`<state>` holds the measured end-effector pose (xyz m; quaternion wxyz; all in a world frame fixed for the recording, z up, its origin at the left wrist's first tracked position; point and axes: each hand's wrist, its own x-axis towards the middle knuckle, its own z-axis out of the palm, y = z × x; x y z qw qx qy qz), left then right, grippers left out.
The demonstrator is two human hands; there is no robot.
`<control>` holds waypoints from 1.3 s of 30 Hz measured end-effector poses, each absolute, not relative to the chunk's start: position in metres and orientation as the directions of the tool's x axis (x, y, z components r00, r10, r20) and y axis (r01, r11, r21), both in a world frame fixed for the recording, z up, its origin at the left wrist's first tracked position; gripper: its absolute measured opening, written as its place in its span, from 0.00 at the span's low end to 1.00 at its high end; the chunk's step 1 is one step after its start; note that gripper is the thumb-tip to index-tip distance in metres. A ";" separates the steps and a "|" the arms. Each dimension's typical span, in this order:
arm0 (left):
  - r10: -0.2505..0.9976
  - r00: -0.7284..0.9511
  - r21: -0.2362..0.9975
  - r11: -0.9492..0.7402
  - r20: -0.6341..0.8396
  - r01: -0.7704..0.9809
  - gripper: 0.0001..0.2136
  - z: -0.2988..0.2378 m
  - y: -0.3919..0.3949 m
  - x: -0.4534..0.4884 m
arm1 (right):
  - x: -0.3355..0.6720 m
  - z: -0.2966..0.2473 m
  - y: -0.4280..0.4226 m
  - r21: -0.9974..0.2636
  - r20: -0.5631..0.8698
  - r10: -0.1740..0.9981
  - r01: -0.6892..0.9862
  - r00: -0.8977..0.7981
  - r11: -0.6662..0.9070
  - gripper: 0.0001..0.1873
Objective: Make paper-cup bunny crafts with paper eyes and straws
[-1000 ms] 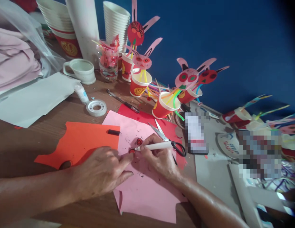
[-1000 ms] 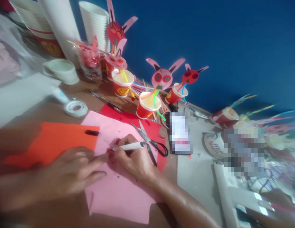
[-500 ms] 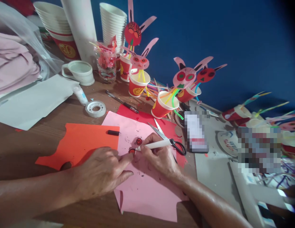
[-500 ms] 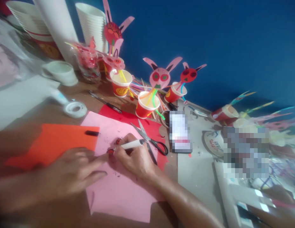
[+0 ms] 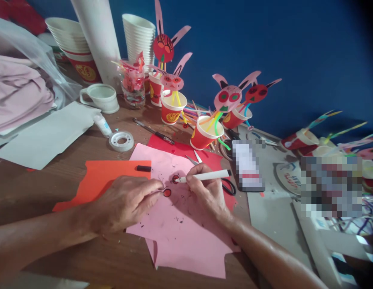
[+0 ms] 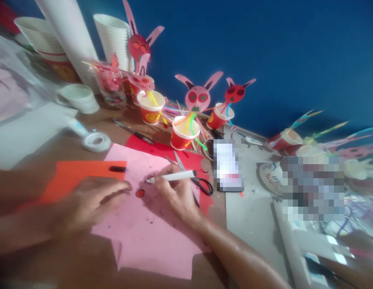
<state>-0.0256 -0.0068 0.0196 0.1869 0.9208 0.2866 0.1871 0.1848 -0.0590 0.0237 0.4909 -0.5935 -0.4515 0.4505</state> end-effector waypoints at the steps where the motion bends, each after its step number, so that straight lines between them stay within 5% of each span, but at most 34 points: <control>1: 0.606 0.746 0.445 -0.768 0.277 0.460 0.09 0.022 -0.002 -0.027 | 0.185 0.023 -0.059 -0.992 -0.081 0.980 0.084 0.184 -0.098 0.05; 5: 0.633 0.657 0.390 -0.772 0.409 0.501 0.08 0.040 0.019 -0.031 | 0.187 0.023 -0.060 -0.998 -0.026 0.982 0.046 0.186 -0.036 0.05; 14: 0.644 0.758 0.165 -0.763 0.104 0.625 0.11 0.039 0.036 -0.040 | 0.187 0.030 -0.065 -0.985 0.106 0.973 0.154 0.203 0.076 0.04; 18: 0.654 0.744 0.265 -0.748 0.138 0.609 0.10 0.039 0.036 -0.038 | 0.186 0.028 -0.066 -0.985 0.117 0.974 0.147 0.192 0.089 0.04; 21: 0.684 0.705 0.468 -0.692 0.185 0.549 0.10 0.044 0.031 -0.034 | 0.185 0.029 -0.066 -0.988 0.115 0.975 0.126 0.191 0.091 0.05; 26: 0.734 0.679 0.749 -0.463 0.025 0.474 0.10 0.049 0.019 -0.029 | 0.187 0.033 -0.066 -0.986 0.168 0.982 -0.009 0.082 0.169 0.06; 30: 0.732 0.679 0.789 -0.387 -0.052 0.477 0.11 0.050 0.014 -0.025 | 0.189 0.032 -0.066 -0.980 0.157 0.987 -0.117 0.046 0.161 0.10; 39: 0.722 0.688 0.819 -0.352 -0.071 0.453 0.09 0.045 0.012 -0.023 | 0.189 0.033 -0.069 -0.995 0.097 0.995 -0.004 0.027 0.097 0.08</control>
